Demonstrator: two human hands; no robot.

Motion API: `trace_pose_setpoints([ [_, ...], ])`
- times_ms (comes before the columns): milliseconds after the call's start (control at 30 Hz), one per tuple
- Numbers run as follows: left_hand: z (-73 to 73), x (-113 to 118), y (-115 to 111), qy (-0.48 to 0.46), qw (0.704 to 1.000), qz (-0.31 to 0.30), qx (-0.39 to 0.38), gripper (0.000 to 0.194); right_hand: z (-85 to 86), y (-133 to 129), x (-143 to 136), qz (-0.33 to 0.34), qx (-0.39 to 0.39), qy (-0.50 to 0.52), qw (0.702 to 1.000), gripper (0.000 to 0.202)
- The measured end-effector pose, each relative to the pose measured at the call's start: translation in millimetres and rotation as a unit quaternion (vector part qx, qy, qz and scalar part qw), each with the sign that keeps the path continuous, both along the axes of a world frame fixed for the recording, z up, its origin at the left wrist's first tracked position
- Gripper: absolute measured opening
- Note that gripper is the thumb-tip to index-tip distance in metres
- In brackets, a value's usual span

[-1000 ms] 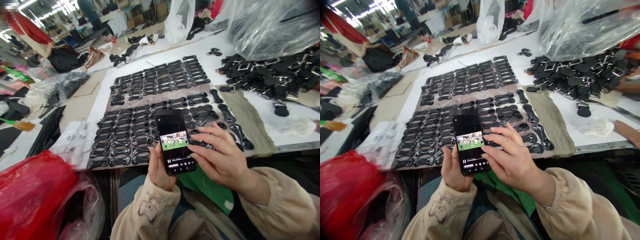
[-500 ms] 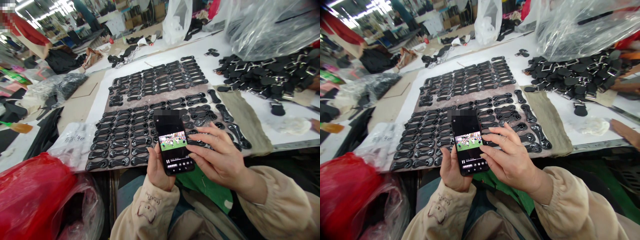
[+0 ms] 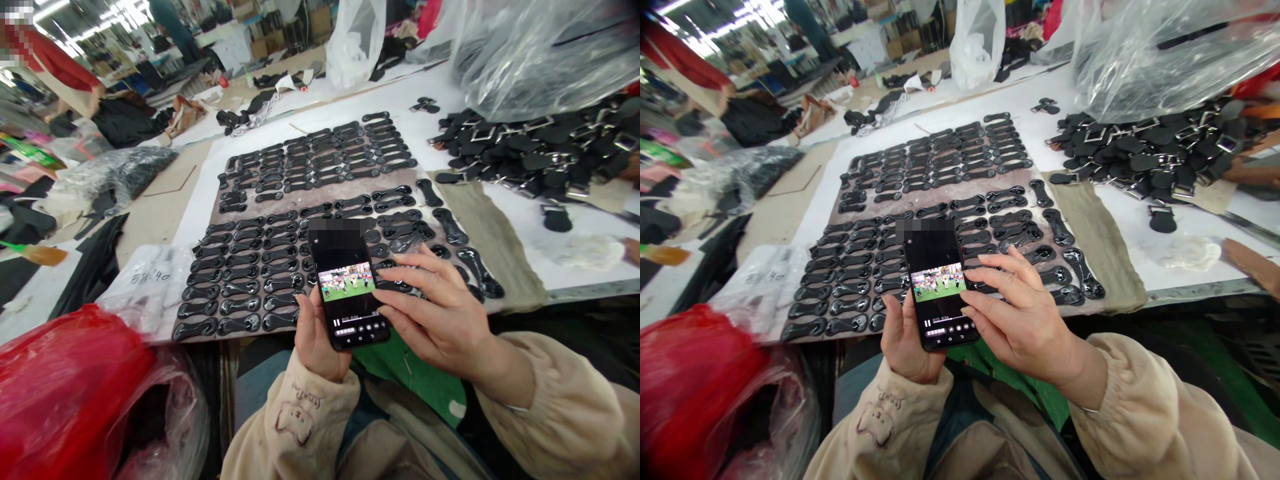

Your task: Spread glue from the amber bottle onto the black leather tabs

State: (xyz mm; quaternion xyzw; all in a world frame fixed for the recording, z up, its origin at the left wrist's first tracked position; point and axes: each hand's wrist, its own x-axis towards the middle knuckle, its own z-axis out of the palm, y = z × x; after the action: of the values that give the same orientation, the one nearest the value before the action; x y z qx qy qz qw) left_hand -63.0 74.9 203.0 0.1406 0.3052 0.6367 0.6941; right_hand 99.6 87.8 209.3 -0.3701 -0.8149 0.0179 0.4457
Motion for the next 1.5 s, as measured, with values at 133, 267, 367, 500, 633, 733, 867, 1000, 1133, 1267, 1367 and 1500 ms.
trace_pose_setpoints([
  [133,0.4,-0.3,-0.2,-0.004,1.0,0.004,0.001,0.058,0.1,0.0,0.1,0.0,-0.002,-0.002,1.0,0.022],
  [267,0.5,-0.2,-0.4,0.001,1.0,0.001,-0.001,0.058,0.4,0.4,0.1,-0.001,-0.003,-0.003,1.0,0.021],
  [367,0.6,-0.1,-0.4,0.004,1.0,-0.001,-0.002,0.057,0.2,0.6,0.2,0.0,-0.001,0.0,1.0,0.021],
  [500,1.6,0.0,-0.3,0.01,1.0,0.0,-0.012,0.058,-0.4,0.3,0.1,0.001,0.0,0.002,1.0,0.022],
  [633,1.7,0.1,0.0,0.002,1.0,0.003,-0.009,0.058,0.0,-0.2,-0.2,0.001,-0.002,0.0,1.0,0.022],
  [733,1.0,0.1,-0.1,-0.003,1.0,0.001,0.0,0.058,0.3,-0.5,0.1,0.0,-0.001,-0.001,1.0,0.022],
  [867,0.7,-0.1,-0.3,0.005,1.0,0.004,-0.005,0.058,0.2,-0.5,0.5,-0.002,-0.002,-0.002,1.0,0.022],
  [1000,0.6,-0.1,-0.5,0.012,1.0,0.003,-0.006,0.058,-0.5,-0.3,0.7,-0.004,-0.004,-0.001,1.0,0.022],
  [1133,0.3,0.3,-0.4,0.015,1.0,0.005,-0.004,0.058,-1.0,-0.4,0.8,-0.006,-0.005,-0.002,1.0,0.021],
  [1267,0.1,0.1,0.1,0.0,1.0,0.004,0.002,0.057,0.1,-0.7,0.6,-0.006,-0.005,-0.003,1.0,0.021],
  [1367,0.5,-0.2,0.5,-0.01,1.0,0.004,0.009,0.057,1.0,-0.9,0.3,-0.005,-0.001,-0.004,1.0,0.02],
  [1500,1.3,0.1,0.3,-0.006,1.0,0.005,0.006,0.058,1.1,-0.8,0.1,-0.001,0.0,-0.004,1.0,0.021],
])
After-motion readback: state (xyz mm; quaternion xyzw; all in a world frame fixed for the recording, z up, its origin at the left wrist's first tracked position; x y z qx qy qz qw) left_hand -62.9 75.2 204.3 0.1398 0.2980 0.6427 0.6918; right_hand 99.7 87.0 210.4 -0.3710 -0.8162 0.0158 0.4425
